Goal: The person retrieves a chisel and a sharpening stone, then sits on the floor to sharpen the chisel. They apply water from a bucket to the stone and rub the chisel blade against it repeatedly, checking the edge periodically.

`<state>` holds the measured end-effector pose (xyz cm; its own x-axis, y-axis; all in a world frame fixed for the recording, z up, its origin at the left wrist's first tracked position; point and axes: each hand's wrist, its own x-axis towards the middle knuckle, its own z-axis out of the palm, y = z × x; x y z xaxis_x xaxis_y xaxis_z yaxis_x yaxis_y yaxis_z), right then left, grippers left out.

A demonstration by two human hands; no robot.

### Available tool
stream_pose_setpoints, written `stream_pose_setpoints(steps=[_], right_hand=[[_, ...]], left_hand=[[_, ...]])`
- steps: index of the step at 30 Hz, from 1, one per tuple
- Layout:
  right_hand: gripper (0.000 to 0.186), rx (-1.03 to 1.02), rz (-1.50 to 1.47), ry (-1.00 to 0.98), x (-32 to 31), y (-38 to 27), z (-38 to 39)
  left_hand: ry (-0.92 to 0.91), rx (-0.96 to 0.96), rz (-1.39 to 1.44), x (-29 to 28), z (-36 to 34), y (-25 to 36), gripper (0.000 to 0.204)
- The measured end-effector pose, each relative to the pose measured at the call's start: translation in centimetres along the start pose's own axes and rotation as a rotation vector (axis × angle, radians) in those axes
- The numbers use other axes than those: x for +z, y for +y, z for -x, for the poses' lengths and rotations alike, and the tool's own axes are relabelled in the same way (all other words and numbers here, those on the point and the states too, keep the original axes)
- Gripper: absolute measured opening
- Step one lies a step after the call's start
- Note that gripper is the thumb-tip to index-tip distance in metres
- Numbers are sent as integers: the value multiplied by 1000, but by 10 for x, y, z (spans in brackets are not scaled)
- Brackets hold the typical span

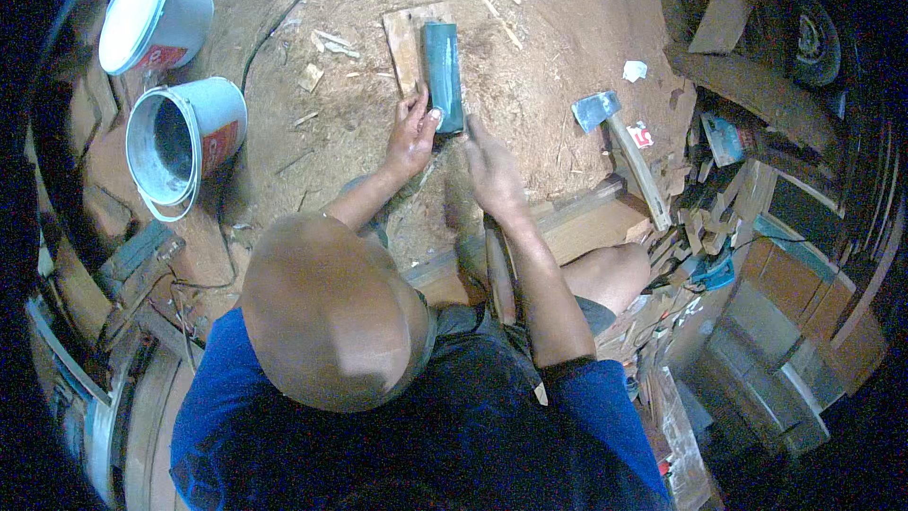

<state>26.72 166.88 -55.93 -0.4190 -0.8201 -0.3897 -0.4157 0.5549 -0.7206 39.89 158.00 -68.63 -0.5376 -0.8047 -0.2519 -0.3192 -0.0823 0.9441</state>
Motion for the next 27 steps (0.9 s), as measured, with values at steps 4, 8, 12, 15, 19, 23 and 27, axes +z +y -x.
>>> stream_pose_setpoints(steps=[4, 8, 12, 15, 19, 23, 27], right_hand=[[47, 227, -814, -109, -35, -29, 8], [51, 128, -838, -137, -34, -40, 5], [50, 136, -995, -192, -31, -55, 1], [48, 238, -781, -83, -20, -55, -8], [45, -128, 153, 191, 13, -3, -45], [35, -59, 471, 119, 19, -23, -62], [34, 53, 530, 64, 26, -47, -59]], left_hand=[[6, 5, 31, -1, -2, 5, 56], [37, 28, -18, 1, 0, 0, 56], [25, 21, -7, 1, 0, 0, 56], [31, 41, -75, 1, 0, -4, 58], [54, 13, -75, 4, -2, -4, 56], [16, -13, -123, 1, -2, 1, 58], [33, 36, -182, -2, -2, 3, 59]])
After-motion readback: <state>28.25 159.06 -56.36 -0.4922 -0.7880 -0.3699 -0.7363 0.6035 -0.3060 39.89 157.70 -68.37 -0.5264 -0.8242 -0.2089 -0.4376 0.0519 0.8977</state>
